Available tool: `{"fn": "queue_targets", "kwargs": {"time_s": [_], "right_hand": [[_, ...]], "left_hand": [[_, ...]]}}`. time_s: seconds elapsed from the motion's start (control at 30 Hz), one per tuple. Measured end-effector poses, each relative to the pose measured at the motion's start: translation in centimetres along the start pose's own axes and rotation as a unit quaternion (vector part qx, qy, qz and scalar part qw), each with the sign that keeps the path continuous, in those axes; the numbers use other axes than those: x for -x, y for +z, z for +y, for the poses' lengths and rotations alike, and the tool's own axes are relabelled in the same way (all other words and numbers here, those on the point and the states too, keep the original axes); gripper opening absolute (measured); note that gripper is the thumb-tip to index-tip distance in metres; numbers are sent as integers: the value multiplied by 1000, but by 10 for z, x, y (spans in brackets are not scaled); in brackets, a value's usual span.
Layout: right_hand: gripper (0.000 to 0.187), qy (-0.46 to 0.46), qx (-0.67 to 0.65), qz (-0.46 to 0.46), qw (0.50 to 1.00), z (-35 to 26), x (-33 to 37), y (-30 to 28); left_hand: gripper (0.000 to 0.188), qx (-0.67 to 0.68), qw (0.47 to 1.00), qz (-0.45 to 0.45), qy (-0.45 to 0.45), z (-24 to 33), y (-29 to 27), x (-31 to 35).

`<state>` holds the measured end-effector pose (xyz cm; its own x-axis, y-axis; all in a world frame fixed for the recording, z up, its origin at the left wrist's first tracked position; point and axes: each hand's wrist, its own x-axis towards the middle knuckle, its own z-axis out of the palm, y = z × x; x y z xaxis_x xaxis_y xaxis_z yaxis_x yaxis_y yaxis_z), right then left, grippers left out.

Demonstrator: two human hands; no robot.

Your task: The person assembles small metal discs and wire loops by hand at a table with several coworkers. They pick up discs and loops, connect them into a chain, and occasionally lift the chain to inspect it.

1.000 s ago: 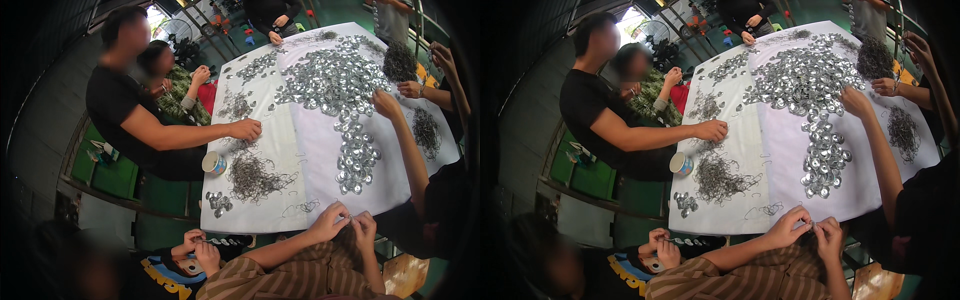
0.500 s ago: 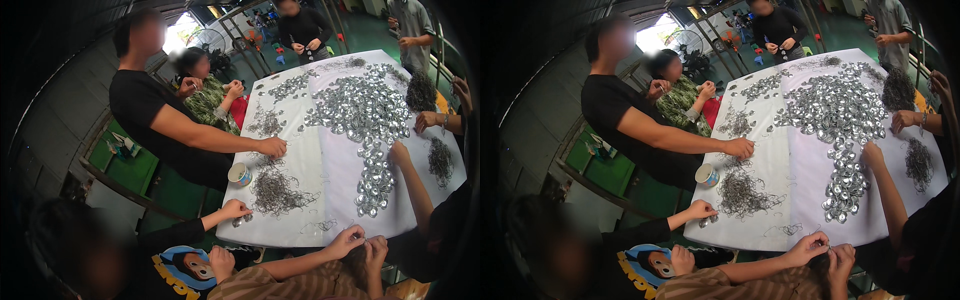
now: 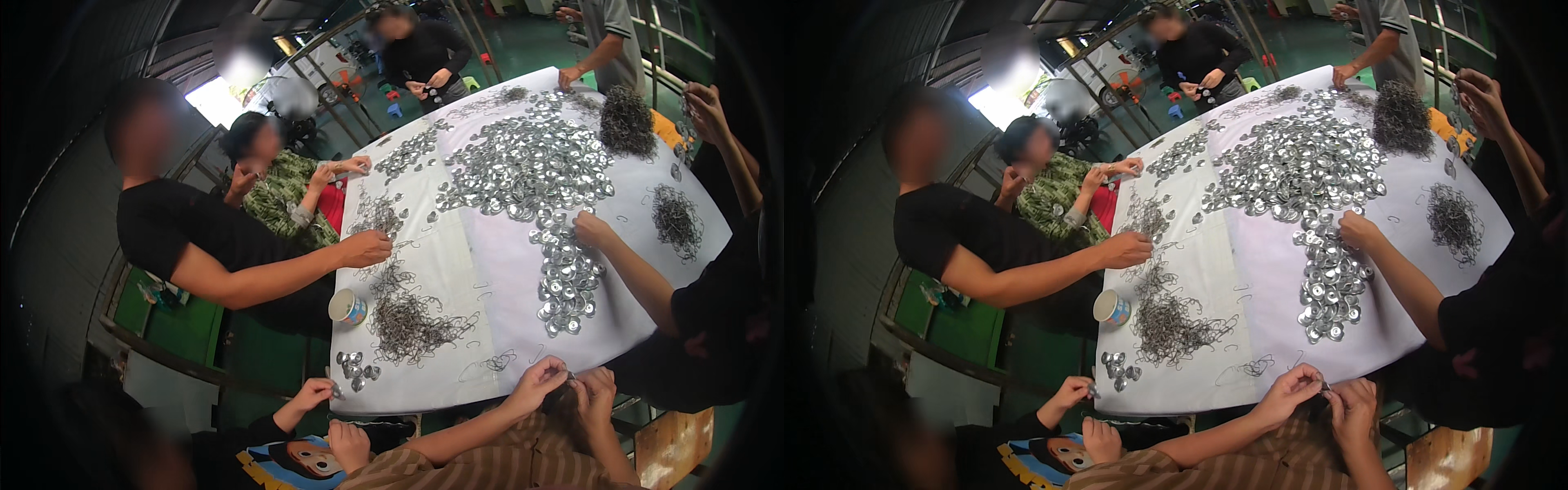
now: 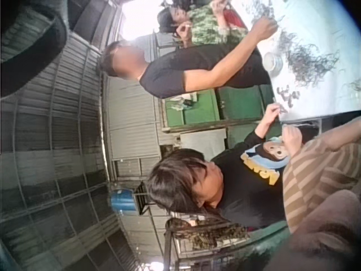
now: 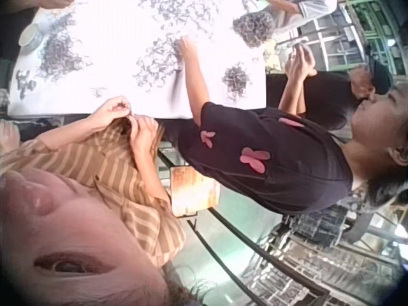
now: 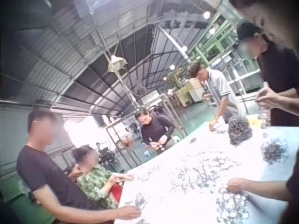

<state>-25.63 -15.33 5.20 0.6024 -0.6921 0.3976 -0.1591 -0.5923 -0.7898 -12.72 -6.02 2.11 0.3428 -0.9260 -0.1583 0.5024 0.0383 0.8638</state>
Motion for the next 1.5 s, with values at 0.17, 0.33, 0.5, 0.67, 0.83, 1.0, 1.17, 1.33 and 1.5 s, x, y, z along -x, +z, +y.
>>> {"fn": "queue_targets", "kwargs": {"time_s": [0.17,0.33,0.5,0.67,0.83,1.0,1.17,1.33,1.5], "right_hand": [[9,-1,11,12,1000,-7,-3,-8],[10,-5,13,9,1000,-1,5,-6],[10,-22,38,11,999,-2,6,-8],[10,-20,7,-5,1000,0,6,-11],[10,-33,-71,30,996,26,-13,-15],[18,17,45,41,998,57,-42,15],[25,-14,145,-22,989,71,-65,46],[22,-110,216,-31,970,87,-71,58],[14,173,-145,-9,974,49,-66,21]], "left_hand": [[9,-12,1000,6,-8,6,5,1],[8,-40,999,-9,-14,11,-2,3],[9,-8,1000,-7,18,9,3,4],[7,-134,987,-22,81,23,16,9],[13,-292,937,-54,186,32,26,18],[14,-397,865,-151,267,51,49,6],[13,-407,862,-145,265,57,53,9],[11,-382,880,-120,255,52,48,10],[7,-390,888,-59,237,50,45,11]]}}
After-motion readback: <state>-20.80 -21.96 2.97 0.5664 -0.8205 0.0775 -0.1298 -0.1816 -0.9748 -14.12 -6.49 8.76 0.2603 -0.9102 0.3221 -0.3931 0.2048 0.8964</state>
